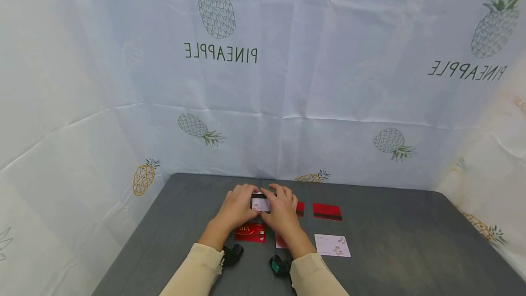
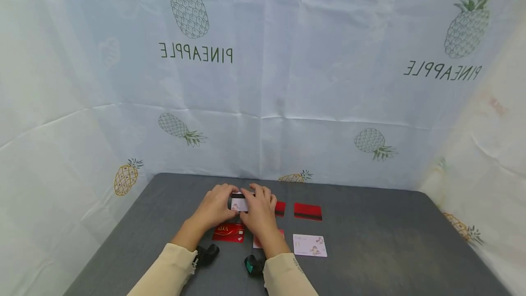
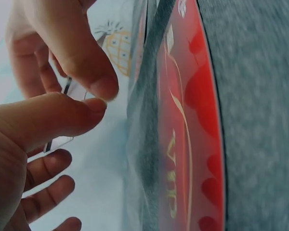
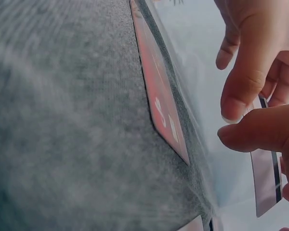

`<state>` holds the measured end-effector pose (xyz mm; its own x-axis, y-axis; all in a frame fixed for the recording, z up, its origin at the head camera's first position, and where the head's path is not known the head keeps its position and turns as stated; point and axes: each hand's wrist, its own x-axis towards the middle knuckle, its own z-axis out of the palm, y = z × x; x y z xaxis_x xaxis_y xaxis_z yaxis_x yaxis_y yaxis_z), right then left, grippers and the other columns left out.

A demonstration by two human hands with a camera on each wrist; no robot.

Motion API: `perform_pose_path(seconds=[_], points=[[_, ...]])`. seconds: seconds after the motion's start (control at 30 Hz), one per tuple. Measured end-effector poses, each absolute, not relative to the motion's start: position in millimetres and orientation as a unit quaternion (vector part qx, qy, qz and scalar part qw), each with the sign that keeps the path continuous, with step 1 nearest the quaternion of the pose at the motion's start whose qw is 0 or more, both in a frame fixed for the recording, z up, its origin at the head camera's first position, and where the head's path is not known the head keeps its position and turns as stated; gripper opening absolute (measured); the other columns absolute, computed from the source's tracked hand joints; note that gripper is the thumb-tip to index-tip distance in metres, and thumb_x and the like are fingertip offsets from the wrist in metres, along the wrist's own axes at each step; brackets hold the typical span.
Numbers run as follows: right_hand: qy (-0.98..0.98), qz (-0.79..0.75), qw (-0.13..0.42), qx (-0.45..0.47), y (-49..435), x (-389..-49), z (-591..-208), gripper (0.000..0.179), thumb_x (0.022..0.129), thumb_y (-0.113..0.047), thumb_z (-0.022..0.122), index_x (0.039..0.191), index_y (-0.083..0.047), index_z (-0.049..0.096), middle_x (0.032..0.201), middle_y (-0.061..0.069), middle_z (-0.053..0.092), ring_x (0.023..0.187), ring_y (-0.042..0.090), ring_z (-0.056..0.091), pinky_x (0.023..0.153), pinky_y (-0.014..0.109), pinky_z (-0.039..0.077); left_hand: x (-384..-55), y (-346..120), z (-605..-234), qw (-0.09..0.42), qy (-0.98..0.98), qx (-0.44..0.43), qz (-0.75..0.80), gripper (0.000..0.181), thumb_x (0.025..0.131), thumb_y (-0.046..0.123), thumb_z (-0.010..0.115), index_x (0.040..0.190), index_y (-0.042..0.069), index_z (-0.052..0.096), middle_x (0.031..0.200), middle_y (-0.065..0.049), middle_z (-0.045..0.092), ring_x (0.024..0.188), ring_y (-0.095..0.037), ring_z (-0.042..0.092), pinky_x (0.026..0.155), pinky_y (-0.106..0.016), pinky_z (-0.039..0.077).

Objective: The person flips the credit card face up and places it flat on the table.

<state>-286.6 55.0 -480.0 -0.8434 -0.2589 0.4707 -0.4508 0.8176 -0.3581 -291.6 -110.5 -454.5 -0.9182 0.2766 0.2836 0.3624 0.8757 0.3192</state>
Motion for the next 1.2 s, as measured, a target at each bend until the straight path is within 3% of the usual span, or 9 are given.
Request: perform_pose_path(seconds=[0.2, 0.47, 0.77, 1.2], points=[[-0.933, 0.22, 0.212, 0.192, 54, -285, -479, 0.061, 0.073, -0.021, 0.086, 0.13, -0.025, 0.065, 0.143, 0.006, 0.047, 0.127, 0.033, 0.038, 0.1, 0.061, 0.032, -288, -105, -452, 0.117, -0.966, -0.161, -0.166, 0.051, 0.074, 0.024, 0.084, 0.118, 0.014, 0.063, 0.11, -0.003, 0.064, 0.101, -0.025, 0.055, 0.083, -0.048, 0.046], [-0.932, 0.229, 0.216, 0.18, 53, -283, -476, 0.059, 0.072, -0.017, 0.086, 0.127, -0.023, 0.066, 0.139, 0.007, 0.051, 0.114, 0.03, 0.046, 0.092, 0.056, 0.035, -287, -105, -454, 0.135, -0.961, -0.17, -0.169, 0.054, 0.073, 0.026, 0.085, 0.12, 0.016, 0.061, 0.112, -0.002, 0.063, 0.104, -0.025, 0.053, 0.08, -0.043, 0.044], [-0.914, 0.271, 0.236, 0.187, 53, -285, -478, 0.059, 0.072, -0.013, 0.085, 0.127, -0.021, 0.065, 0.134, 0.008, 0.054, 0.111, 0.03, 0.058, 0.096, 0.061, 0.035, -289, -114, -455, 0.133, -0.96, -0.153, -0.191, 0.082, 0.068, 0.033, 0.09, 0.139, 0.019, 0.051, 0.126, -0.005, 0.061, 0.119, -0.03, 0.051, 0.089, -0.052, 0.044], [-0.882, 0.327, 0.232, 0.248, 51, -287, -477, 0.062, 0.072, -0.001, 0.082, 0.128, -0.016, 0.061, 0.133, 0.007, 0.053, 0.101, 0.019, 0.067, 0.103, 0.068, 0.032, -292, -118, -457, 0.117, -0.962, -0.154, -0.194, 0.077, 0.07, 0.027, 0.09, 0.138, 0.018, 0.053, 0.128, -0.007, 0.059, 0.122, -0.032, 0.049, 0.092, -0.056, 0.043]])
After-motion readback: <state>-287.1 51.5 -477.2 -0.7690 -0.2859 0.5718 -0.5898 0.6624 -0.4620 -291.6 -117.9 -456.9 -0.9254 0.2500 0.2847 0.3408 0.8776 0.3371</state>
